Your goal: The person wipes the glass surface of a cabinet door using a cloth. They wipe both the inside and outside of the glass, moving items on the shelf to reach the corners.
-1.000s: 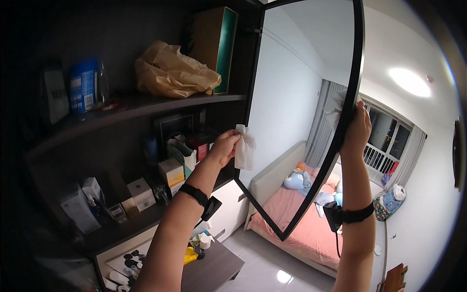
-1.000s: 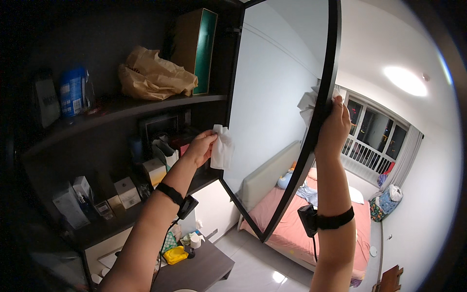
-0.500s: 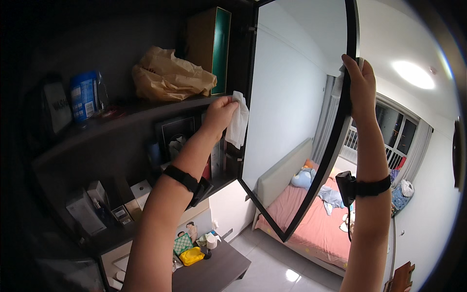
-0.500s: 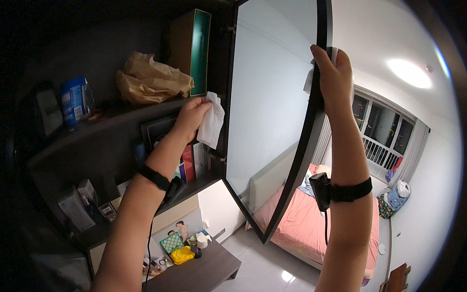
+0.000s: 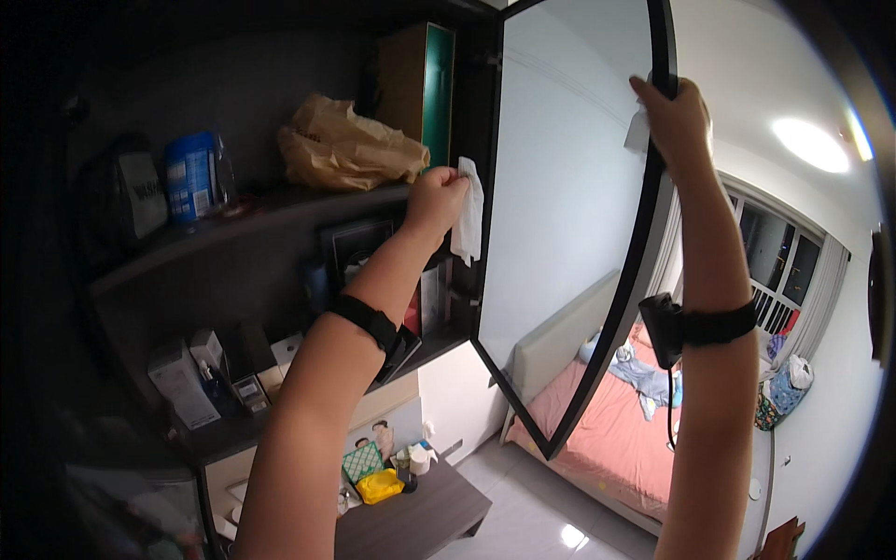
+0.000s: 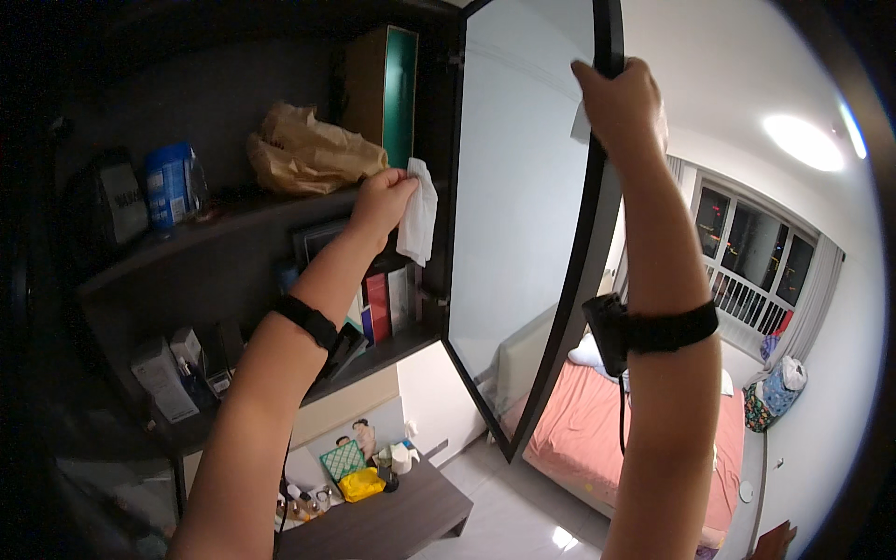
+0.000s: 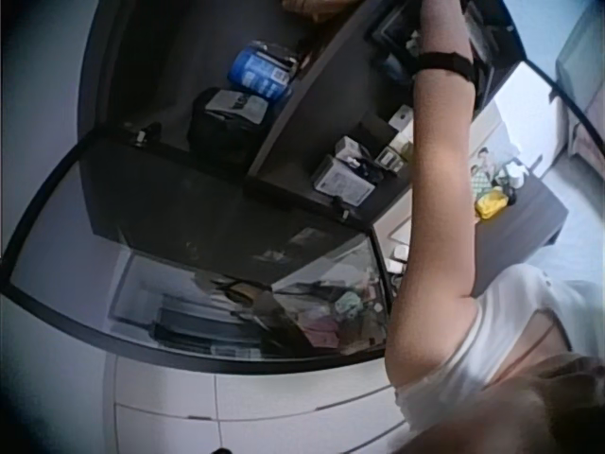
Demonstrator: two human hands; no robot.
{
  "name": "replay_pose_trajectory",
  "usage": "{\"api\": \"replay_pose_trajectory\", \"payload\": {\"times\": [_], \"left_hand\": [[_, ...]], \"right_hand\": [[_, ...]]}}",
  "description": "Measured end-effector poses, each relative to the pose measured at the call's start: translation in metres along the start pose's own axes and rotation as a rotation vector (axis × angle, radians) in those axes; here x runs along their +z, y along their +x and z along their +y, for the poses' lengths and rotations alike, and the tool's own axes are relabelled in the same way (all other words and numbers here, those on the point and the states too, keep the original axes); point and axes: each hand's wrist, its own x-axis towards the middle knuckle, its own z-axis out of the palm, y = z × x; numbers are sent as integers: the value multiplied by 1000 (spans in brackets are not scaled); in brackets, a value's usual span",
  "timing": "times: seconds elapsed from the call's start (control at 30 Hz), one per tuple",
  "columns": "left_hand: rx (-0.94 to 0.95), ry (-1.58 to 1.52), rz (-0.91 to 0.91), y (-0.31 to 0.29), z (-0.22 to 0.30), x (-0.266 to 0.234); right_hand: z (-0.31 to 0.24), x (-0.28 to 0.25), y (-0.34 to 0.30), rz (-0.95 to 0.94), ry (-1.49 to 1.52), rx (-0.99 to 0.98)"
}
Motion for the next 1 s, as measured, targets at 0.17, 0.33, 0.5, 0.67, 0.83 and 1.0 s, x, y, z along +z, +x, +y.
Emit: {"api": "replay_pose_trajectory", "payload": {"times": [0.17, 0.33, 0.5, 0.67, 0.83, 1.0], "left_hand": [[35, 35, 60, 14, -3, -1], [-79, 44, 29, 6, 11, 10], [-61, -34, 80, 22, 4, 21], [96, -18, 206, 74, -3, 24], [331, 263, 372, 116, 12, 27], [554, 331, 435, 172, 24, 17]], "right_hand": [[-13, 4, -13, 137, -256, 29], [4, -1, -9, 152, -359, -13], [19, -4, -1, 122, -305, 4], [23, -2, -3, 170, -297, -42], [24, -4, -5, 162, -285, -18], [17, -3, -6, 129, -263, -11]]}}
